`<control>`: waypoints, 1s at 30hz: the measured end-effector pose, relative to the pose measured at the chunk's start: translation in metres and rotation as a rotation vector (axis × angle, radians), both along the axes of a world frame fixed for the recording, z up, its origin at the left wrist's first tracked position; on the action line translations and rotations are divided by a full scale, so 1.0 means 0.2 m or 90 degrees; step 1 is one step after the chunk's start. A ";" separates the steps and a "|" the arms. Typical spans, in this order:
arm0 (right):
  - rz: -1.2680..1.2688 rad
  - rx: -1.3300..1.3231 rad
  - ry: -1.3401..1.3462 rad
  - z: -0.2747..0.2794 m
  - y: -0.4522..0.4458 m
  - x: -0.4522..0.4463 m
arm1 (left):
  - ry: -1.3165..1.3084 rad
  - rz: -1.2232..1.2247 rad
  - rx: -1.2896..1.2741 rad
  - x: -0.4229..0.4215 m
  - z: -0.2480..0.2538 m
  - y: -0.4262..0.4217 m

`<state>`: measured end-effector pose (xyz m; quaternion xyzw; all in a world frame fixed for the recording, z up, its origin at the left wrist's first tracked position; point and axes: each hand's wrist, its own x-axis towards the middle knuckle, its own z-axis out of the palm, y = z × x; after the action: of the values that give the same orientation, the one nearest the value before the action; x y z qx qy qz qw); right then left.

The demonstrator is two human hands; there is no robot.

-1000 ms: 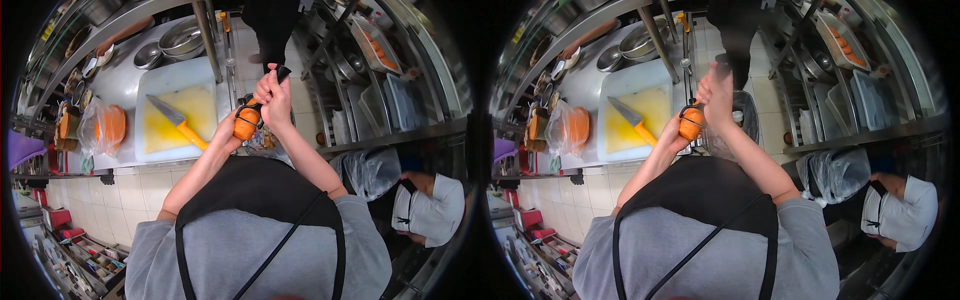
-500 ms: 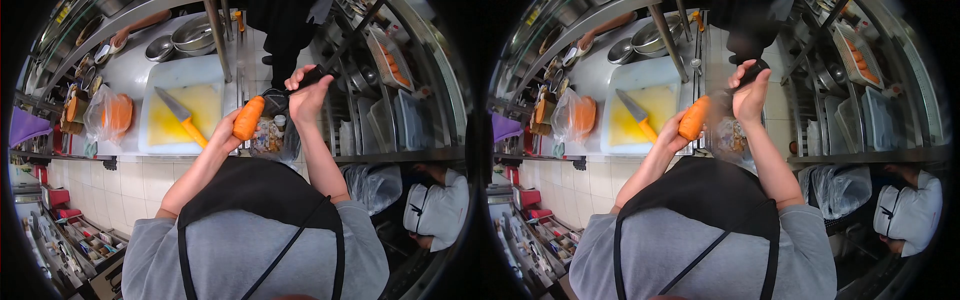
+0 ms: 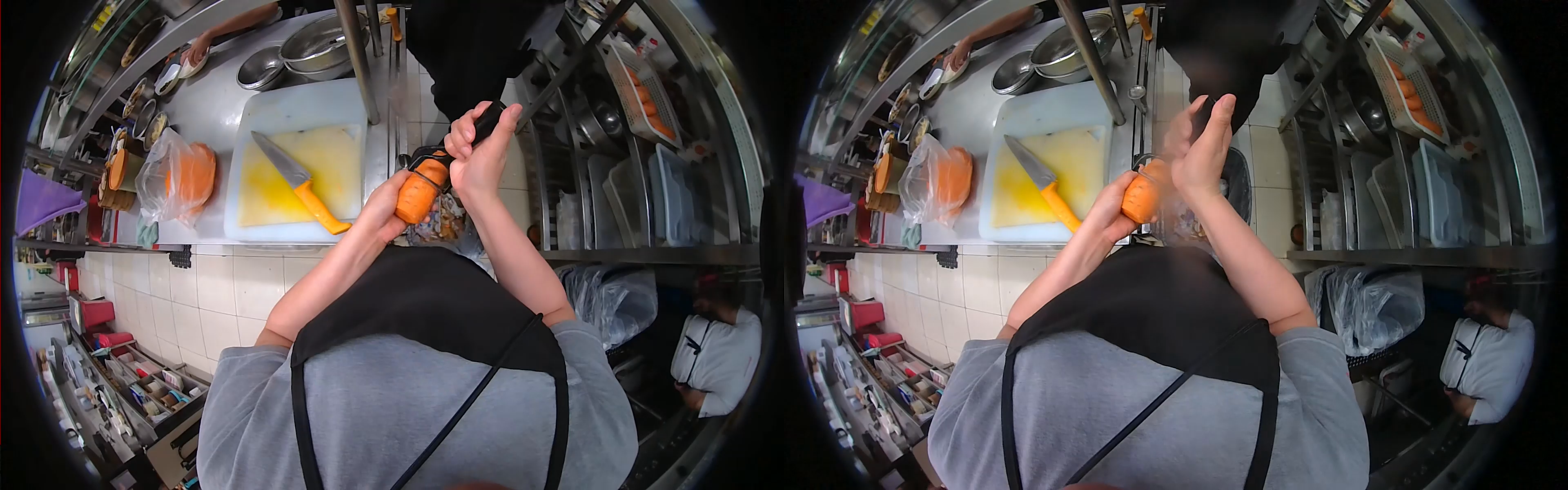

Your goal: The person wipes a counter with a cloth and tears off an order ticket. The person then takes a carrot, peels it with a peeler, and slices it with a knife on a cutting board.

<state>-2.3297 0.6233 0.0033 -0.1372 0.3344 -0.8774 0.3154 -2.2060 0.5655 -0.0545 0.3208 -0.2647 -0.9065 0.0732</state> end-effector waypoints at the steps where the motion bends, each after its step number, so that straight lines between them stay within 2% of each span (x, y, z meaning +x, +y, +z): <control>1: 0.001 0.000 0.000 -0.01 -0.01 0.00 | 0.011 -0.011 -0.001 0.00 -0.02 -0.01; 7: -0.053 -0.008 0.070 -0.12 -0.04 -0.17 | 0.062 -0.051 0.022 0.04 -0.11 -0.03; 9: -0.068 0.014 0.042 -0.11 0.00 -0.22 | 0.064 -0.040 0.005 0.08 -0.04 -0.03; 11: -0.089 0.005 0.030 -0.06 0.01 -0.22 | 0.081 -0.026 0.023 0.10 -0.07 -0.07; 17: 0.002 -0.050 0.067 0.05 0.04 -0.16 | 0.110 -0.039 0.120 0.11 -0.07 -0.07; 19: -0.102 0.029 0.244 0.14 0.02 -0.06 | 0.109 -0.048 0.126 0.12 -0.08 -0.05; 21: -0.077 0.008 0.269 0.14 0.00 -0.01 | 0.102 -0.031 0.107 0.12 -0.07 -0.04; 23: -0.023 -0.125 0.251 0.13 -0.02 0.04 | 0.132 -0.032 0.108 0.13 -0.05 -0.05; 25: -0.032 -0.151 0.262 0.09 -0.06 0.08 | 0.164 -0.045 0.114 0.13 -0.03 -0.05; 27: -0.016 -0.104 0.290 0.01 -0.05 0.07 | 0.186 -0.015 0.113 0.15 0.00 -0.06; 30: -0.018 0.131 0.436 0.01 0.04 0.04 | 0.155 -0.014 0.098 0.17 0.00 -0.09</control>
<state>-2.3209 0.6304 0.0049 -0.3865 0.5093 -0.7463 0.1850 -2.1720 0.5478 -0.0539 0.2102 -0.1869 -0.9571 0.0697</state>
